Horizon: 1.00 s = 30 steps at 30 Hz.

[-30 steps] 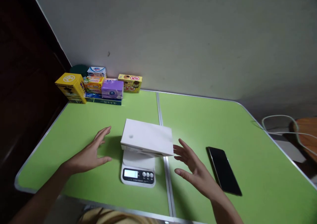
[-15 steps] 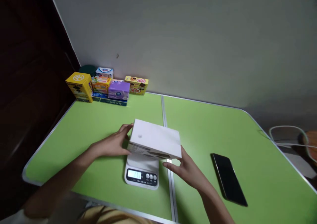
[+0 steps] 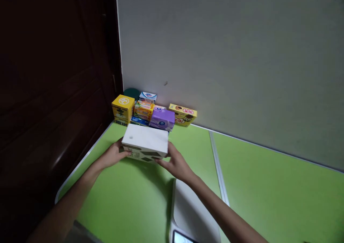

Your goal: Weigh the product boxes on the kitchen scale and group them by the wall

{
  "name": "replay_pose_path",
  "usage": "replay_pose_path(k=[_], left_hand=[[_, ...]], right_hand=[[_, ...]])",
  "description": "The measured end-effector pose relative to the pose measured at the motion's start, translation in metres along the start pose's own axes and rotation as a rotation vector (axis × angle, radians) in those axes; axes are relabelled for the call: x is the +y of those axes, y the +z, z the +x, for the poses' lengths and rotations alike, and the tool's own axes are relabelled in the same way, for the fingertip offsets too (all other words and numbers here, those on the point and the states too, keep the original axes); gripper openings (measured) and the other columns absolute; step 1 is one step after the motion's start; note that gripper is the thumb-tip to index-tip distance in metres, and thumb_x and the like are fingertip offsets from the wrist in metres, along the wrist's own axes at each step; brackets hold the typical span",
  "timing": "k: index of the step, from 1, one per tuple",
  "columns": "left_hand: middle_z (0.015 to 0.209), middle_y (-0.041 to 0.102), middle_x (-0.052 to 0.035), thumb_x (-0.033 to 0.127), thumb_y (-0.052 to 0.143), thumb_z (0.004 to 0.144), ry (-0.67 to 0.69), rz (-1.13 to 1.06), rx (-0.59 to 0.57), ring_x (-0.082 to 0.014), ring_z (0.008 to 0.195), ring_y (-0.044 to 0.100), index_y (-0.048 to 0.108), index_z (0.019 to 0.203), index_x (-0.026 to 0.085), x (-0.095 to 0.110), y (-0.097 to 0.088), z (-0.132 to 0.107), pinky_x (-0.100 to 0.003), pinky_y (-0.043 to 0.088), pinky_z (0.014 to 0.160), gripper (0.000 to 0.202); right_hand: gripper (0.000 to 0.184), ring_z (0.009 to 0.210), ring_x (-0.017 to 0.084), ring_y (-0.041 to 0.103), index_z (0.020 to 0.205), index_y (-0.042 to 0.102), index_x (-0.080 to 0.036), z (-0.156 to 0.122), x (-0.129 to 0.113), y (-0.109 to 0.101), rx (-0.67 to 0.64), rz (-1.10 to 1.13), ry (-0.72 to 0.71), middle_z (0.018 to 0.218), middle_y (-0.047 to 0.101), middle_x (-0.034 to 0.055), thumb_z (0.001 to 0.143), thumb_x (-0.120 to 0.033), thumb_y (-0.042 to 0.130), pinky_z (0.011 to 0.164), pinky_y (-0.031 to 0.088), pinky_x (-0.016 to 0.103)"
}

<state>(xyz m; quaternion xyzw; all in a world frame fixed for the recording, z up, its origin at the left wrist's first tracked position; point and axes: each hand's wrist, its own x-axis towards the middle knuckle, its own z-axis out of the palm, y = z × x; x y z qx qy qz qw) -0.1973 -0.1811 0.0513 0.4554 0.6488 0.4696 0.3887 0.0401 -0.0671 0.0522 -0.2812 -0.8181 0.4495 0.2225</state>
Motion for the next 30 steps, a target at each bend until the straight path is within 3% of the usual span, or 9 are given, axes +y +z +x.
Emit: replay_pose_path(k=[4,7,10,15,18,20,24,26,30], left_hand=[[0.107,0.07,-0.0132,0.041,0.072,0.059,-0.056,-0.033,0.165,-0.0344,0.11,0.059,0.063,0.093,0.014,-0.023,-0.05,0.033,-0.049,0.042,0.099,0.044],[0.109,0.069,-0.0138,0.042,0.07,0.059,-0.041,-0.032,0.246,-0.0348,0.114,0.056,0.061,0.095,0.014,-0.034,-0.076,0.055,-0.05,0.039,0.102,0.047],[0.112,0.068,-0.0124,0.041,0.066,0.062,-0.031,-0.055,0.291,-0.0316,0.115,0.057,0.058,0.1,0.014,-0.044,-0.089,0.074,-0.046,0.04,0.101,0.047],[0.112,0.068,-0.0088,0.035,0.06,0.065,-0.027,-0.082,0.341,-0.0272,0.114,0.058,0.057,0.103,0.016,-0.059,-0.091,0.096,-0.041,0.041,0.101,0.043],[0.121,0.063,-0.0098,0.031,0.059,0.067,-0.039,-0.085,0.384,-0.0271,0.12,0.053,0.053,0.111,0.017,-0.063,-0.086,0.095,-0.041,0.039,0.104,0.046],[0.135,0.052,-0.012,0.029,0.056,0.071,-0.051,-0.077,0.476,-0.0272,0.13,0.043,0.046,0.121,0.018,-0.063,-0.079,0.085,-0.042,0.033,0.108,0.052],[0.147,0.031,-0.0117,0.026,0.05,0.079,-0.041,-0.014,0.656,-0.0252,0.139,0.028,0.035,0.131,0.023,-0.058,-0.051,0.041,-0.044,0.027,0.112,0.055],[0.145,0.033,-0.0102,0.025,0.047,0.081,-0.035,0.022,0.57,-0.0243,0.138,0.03,0.036,0.13,0.025,-0.054,-0.029,0.013,-0.046,0.027,0.112,0.05],[0.135,0.049,-0.0092,0.025,0.041,0.086,-0.096,0.037,0.129,-0.0238,0.13,0.043,0.046,0.123,0.025,-0.042,0.026,-0.04,-0.047,0.034,0.109,0.037]], right_hand=[[0.07,0.079,0.018,0.06,0.135,0.034,-0.018,0.075,0.006,0.049,0.005,0.038,0.008,0.128,0.05,0.0141,0.073,-0.025,0.066,0.076,0.052,0.036],[0.07,0.076,0.018,0.059,0.134,0.035,-0.017,0.111,0.009,0.076,0.04,0.045,0.017,0.127,0.051,0.0144,0.072,-0.026,0.067,0.075,0.052,0.037],[0.07,0.074,0.018,0.058,0.133,0.035,-0.018,0.133,0.013,0.094,0.083,0.045,0.044,0.125,0.052,0.014,0.072,-0.027,0.068,0.074,0.052,0.038],[0.076,0.071,0.018,0.059,0.138,0.03,-0.02,0.147,0.02,0.107,0.103,0.055,0.082,0.129,0.05,0.0153,0.072,-0.026,0.067,0.076,0.052,0.04],[0.084,0.082,0.021,0.062,0.142,0.024,-0.021,0.142,0.022,0.103,0.052,0.064,0.118,0.138,0.041,0.018,0.072,-0.029,0.069,0.08,0.052,0.042],[0.087,0.092,0.024,0.063,0.144,0.022,-0.02,0.129,0.021,0.092,-0.005,0.098,0.167,0.142,0.036,0.0203,0.073,-0.034,0.069,0.08,0.052,0.043],[0.068,0.098,0.023,0.063,0.139,0.032,-0.02,0.081,0.007,0.056,-0.112,0.161,0.207,0.133,0.049,0.0169,0.08,-0.037,0.062,0.084,0.053,0.042],[0.053,0.097,0.022,0.064,0.131,0.043,-0.021,0.049,-0.005,0.035,-0.176,0.168,0.217,0.123,0.058,0.0139,0.083,-0.038,0.059,0.085,0.053,0.043],[0.039,0.102,0.024,0.063,0.12,0.056,-0.023,-0.017,-0.026,0.0,-0.2,0.26,0.303,0.113,0.066,0.0114,0.086,-0.043,0.058,0.09,0.052,0.043]])
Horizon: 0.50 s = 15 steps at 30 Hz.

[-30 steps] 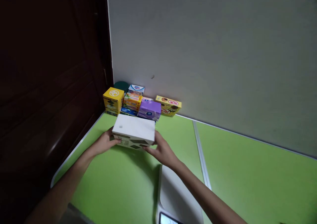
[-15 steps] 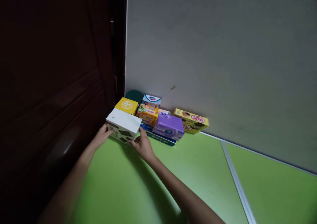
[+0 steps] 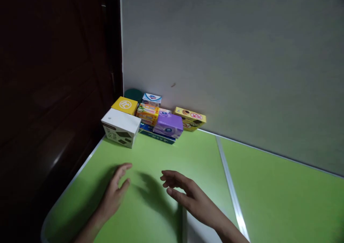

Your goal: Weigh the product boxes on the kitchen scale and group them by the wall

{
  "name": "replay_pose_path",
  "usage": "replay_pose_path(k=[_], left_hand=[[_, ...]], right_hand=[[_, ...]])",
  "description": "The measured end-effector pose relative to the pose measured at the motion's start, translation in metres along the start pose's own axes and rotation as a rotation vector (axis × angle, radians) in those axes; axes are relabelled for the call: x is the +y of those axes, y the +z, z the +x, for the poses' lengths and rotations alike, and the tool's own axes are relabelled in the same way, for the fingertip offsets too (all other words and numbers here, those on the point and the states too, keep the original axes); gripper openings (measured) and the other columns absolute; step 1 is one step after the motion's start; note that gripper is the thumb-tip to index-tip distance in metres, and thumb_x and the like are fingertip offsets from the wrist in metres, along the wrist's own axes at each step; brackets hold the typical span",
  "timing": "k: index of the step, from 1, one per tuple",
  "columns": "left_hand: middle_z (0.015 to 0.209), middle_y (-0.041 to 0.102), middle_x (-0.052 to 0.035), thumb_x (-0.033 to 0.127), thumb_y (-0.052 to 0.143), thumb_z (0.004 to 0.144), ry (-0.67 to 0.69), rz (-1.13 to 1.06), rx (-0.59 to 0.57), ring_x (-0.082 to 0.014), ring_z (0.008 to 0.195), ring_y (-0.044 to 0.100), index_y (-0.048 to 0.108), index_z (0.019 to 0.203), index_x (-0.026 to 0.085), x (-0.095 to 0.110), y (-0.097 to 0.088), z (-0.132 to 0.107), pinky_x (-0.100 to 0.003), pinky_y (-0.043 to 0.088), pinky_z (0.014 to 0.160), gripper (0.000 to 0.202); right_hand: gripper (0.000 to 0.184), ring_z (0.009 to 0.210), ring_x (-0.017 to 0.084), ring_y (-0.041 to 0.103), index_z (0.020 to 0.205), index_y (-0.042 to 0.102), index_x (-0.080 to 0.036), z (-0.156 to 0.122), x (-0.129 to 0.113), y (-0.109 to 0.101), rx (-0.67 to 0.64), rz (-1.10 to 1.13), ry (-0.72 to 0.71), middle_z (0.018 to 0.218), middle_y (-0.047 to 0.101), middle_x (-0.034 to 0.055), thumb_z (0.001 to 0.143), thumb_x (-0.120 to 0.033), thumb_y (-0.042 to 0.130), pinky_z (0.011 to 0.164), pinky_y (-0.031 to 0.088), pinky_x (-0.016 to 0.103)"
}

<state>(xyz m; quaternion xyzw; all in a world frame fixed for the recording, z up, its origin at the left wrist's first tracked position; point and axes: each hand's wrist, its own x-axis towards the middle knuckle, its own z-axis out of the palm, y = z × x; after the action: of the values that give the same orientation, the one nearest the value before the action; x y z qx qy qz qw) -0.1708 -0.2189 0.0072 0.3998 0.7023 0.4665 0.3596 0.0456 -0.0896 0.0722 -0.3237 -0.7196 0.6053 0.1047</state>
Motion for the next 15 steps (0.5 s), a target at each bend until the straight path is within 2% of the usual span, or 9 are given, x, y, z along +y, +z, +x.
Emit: replay_pose_path(k=[3,7,9,11,15], left_hand=[[0.133,0.052,-0.0084,0.023,0.042,0.085,0.033,0.037,-0.263,-0.0242,0.129,0.045,0.053,0.118,0.026,0.01,0.038,-0.038,-0.047,0.034,0.11,0.035],[0.141,0.047,-0.0051,0.02,0.046,0.083,0.029,0.07,-0.48,-0.0253,0.133,0.039,0.053,0.124,0.03,0.02,0.082,-0.077,-0.048,0.032,0.112,0.043],[0.146,0.042,-0.0036,0.022,0.046,0.085,0.023,0.061,-0.522,-0.0252,0.136,0.036,0.046,0.133,0.032,0.023,0.102,-0.093,-0.048,0.03,0.114,0.049],[0.15,0.036,-0.0021,0.029,0.044,0.088,0.031,0.038,-0.529,-0.0248,0.139,0.031,0.036,0.141,0.033,0.023,0.121,-0.108,-0.047,0.026,0.115,0.054],[0.156,0.023,0.0022,0.045,0.037,0.092,0.037,-0.015,-0.506,-0.0238,0.143,0.021,0.024,0.147,0.035,0.02,0.15,-0.133,-0.043,0.024,0.117,0.057]], right_hand=[[0.039,0.103,0.024,0.064,0.118,0.059,-0.025,-0.05,0.009,-0.008,0.106,0.155,0.039,0.111,0.068,0.0103,0.085,-0.045,0.061,0.094,0.05,0.045],[0.038,0.1,0.026,0.066,0.112,0.063,-0.025,-0.107,0.035,-0.011,0.324,0.347,0.083,0.108,0.07,0.0108,0.082,-0.047,0.064,0.096,0.048,0.048],[0.037,0.1,0.027,0.066,0.111,0.065,-0.026,-0.13,0.047,-0.005,0.365,0.398,0.124,0.108,0.07,0.0109,0.082,-0.049,0.062,0.096,0.048,0.05],[0.041,0.11,0.029,0.062,0.116,0.063,-0.029,-0.146,0.058,0.007,0.327,0.401,0.15,0.118,0.067,0.0098,0.082,-0.052,0.059,0.097,0.047,0.051],[0.055,0.128,0.029,0.048,0.134,0.046,-0.04,-0.164,0.078,0.042,0.24,0.43,0.091,0.147,0.043,0.0013,0.083,-0.06,0.051,0.103,0.042,0.049]])
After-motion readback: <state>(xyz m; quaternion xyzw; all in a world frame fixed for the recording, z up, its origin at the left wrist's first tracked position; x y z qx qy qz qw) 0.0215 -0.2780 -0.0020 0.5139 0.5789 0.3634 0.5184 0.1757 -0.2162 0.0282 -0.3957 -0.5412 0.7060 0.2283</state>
